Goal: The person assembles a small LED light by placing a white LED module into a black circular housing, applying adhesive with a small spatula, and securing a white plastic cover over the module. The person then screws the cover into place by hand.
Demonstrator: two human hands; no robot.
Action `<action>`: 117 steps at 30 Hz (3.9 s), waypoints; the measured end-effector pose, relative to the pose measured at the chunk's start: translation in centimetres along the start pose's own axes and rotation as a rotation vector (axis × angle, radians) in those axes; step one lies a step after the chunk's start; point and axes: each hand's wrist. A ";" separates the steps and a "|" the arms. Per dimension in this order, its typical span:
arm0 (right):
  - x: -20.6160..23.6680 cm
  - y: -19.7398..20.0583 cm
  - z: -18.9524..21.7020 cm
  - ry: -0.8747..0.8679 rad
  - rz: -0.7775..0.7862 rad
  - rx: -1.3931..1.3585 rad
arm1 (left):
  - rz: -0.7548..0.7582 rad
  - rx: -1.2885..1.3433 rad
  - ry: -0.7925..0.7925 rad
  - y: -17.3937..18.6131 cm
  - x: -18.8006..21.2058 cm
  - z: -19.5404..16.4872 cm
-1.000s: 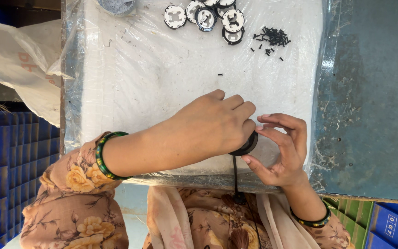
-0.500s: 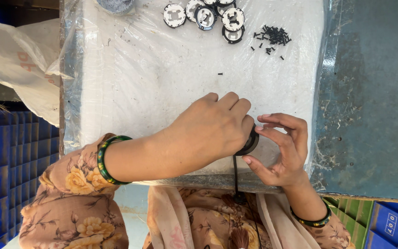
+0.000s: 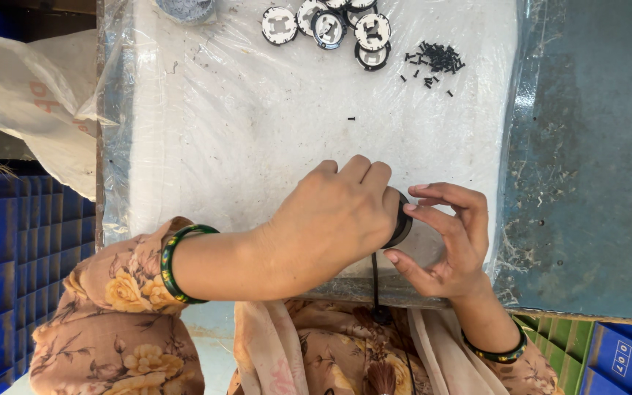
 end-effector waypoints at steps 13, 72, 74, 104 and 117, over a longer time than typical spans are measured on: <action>0.4 -0.2 0.0 0.012 0.017 0.011 | 0.044 0.055 0.029 -0.4 0.4 -0.6; 1.6 -2.2 0.2 0.052 0.106 0.175 | 0.031 0.277 -0.050 -1.4 2.3 0.7; 1.4 -2.2 0.2 0.049 0.119 0.191 | 0.044 0.286 -0.058 -1.4 2.2 0.8; 0.6 -1.5 0.0 0.132 0.063 0.186 | 0.099 0.161 -0.060 -1.0 1.2 0.1; 0.7 -1.9 1.1 0.111 0.106 0.135 | 0.578 0.019 0.037 0.5 0.6 1.5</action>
Point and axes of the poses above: each hand's wrist, its own x-axis away from the middle knuckle, its own y-axis out of the back of the hand, z = x × y, and after that the axes turned 10 degrees about -x, right-handed
